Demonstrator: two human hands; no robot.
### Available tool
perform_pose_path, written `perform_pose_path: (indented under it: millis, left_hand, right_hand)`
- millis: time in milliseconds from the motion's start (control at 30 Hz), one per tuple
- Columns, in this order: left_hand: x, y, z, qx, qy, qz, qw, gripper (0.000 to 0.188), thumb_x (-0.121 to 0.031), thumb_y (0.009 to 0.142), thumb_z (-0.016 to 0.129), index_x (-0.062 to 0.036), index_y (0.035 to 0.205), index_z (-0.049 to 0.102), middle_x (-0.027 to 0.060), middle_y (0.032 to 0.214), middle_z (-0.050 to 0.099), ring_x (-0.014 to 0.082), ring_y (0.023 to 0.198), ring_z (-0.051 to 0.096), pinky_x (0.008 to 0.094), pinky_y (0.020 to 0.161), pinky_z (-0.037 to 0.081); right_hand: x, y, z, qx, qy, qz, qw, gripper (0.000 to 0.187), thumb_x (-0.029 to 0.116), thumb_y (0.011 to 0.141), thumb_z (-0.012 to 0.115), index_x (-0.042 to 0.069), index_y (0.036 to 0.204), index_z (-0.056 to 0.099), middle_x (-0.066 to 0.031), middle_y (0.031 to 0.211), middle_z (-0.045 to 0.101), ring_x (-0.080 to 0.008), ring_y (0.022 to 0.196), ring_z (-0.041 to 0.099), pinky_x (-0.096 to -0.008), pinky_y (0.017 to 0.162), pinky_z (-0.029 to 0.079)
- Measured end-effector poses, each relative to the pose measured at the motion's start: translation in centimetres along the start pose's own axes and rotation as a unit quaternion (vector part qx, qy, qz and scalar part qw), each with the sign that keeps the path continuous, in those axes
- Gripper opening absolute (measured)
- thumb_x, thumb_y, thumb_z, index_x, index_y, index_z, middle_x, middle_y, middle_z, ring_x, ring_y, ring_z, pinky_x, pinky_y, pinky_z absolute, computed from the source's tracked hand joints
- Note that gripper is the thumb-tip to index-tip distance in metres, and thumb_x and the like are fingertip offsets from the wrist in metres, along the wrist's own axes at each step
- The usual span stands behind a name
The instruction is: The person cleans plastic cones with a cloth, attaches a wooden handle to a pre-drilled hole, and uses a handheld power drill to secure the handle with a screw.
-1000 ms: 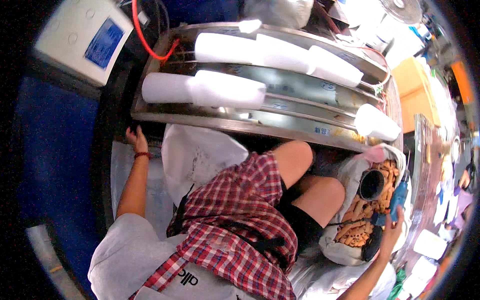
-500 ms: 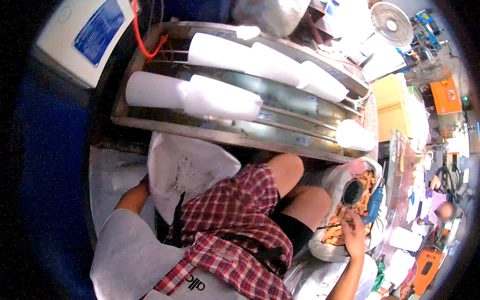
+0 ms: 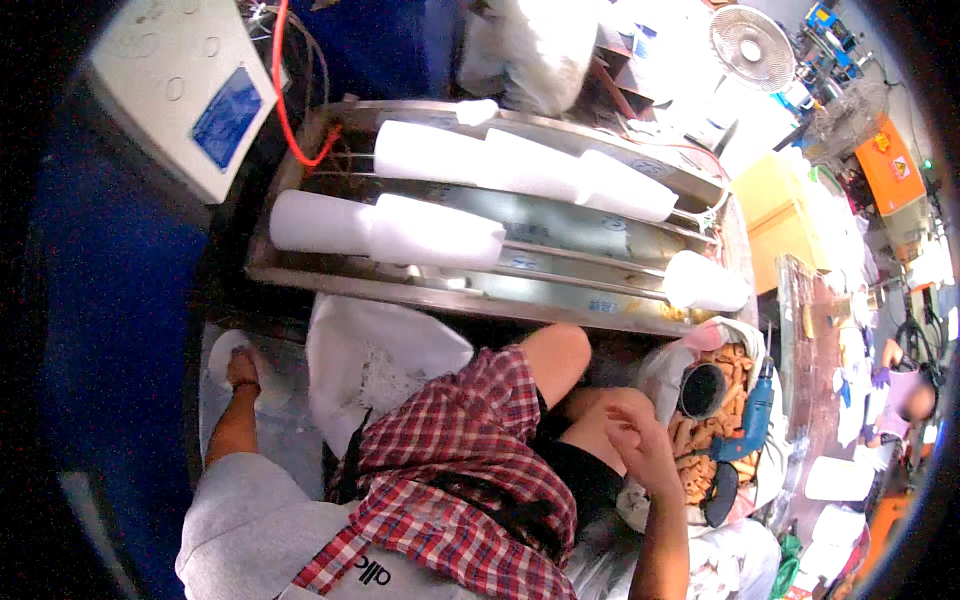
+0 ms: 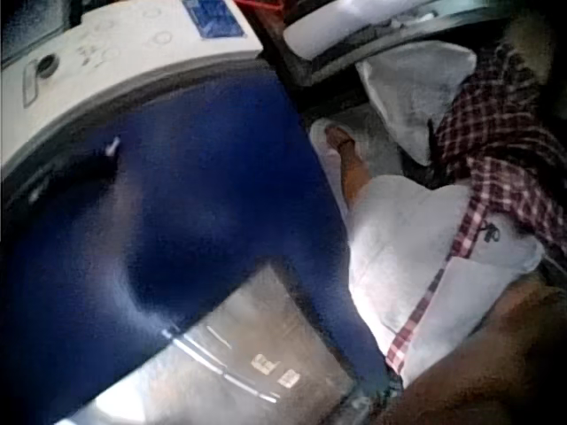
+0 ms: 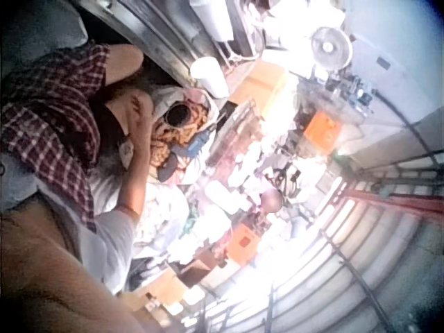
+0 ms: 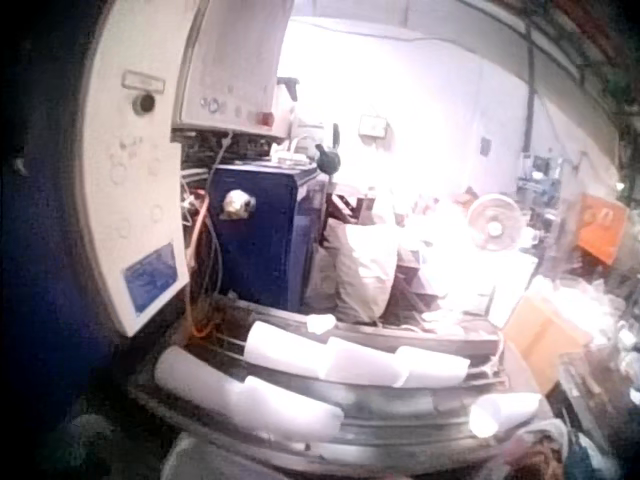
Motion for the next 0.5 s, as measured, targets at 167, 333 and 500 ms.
perform_pose_path:
  millis: [167, 333, 500]
  left_hand:
    - [12.6, -0.3, 5.0, -0.051, -0.063, -0.249, 0.965, 0.053, -0.039, 0.093, 0.047, -0.0087, 0.136, 0.041, 0.0102, 0.140, 0.042, 0.0262, 0.118, 0.050, 0.0408, 0.095, 0.044]
    - [9.7, -4.8, 1.9, -0.077, -0.516, -0.174, 0.835, 0.057, -0.044, 0.091, 0.049, -0.0064, 0.134, 0.043, 0.0103, 0.136, 0.046, 0.0269, 0.116, 0.053, 0.0402, 0.093, 0.045]
    - [1.8, -12.8, -12.1, 0.130, -0.868, 0.006, 0.479, 0.063, -0.050, 0.089, 0.051, -0.0036, 0.132, 0.044, 0.0105, 0.131, 0.051, 0.0281, 0.113, 0.054, 0.0397, 0.092, 0.046]
  right_hand:
    - [1.8, 3.2, 5.7, 0.111, 0.027, -0.074, 0.991, 0.029, 0.010, 0.084, 0.061, 0.002, 0.111, 0.059, -0.0122, 0.105, 0.064, -0.0252, 0.094, 0.062, -0.0321, 0.079, 0.049]
    - [8.9, 4.3, 13.1, 0.102, -0.041, -0.310, 0.944, 0.036, 0.019, 0.085, 0.060, 0.004, 0.117, 0.054, -0.0137, 0.111, 0.060, -0.0297, 0.101, 0.058, -0.0372, 0.086, 0.047]
    - [14.5, 3.8, 17.6, 0.031, -0.108, -0.479, 0.871, 0.051, 0.031, 0.083, 0.059, 0.006, 0.126, 0.048, -0.0120, 0.128, 0.049, -0.0283, 0.119, 0.046, -0.0472, 0.101, 0.032]
Point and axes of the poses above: each hand's wrist, its own y-axis towards the middle knuckle, its own z-axis out of the palm, x = y × z, the point moved 2 cm from there along y, towards the middle knuckle
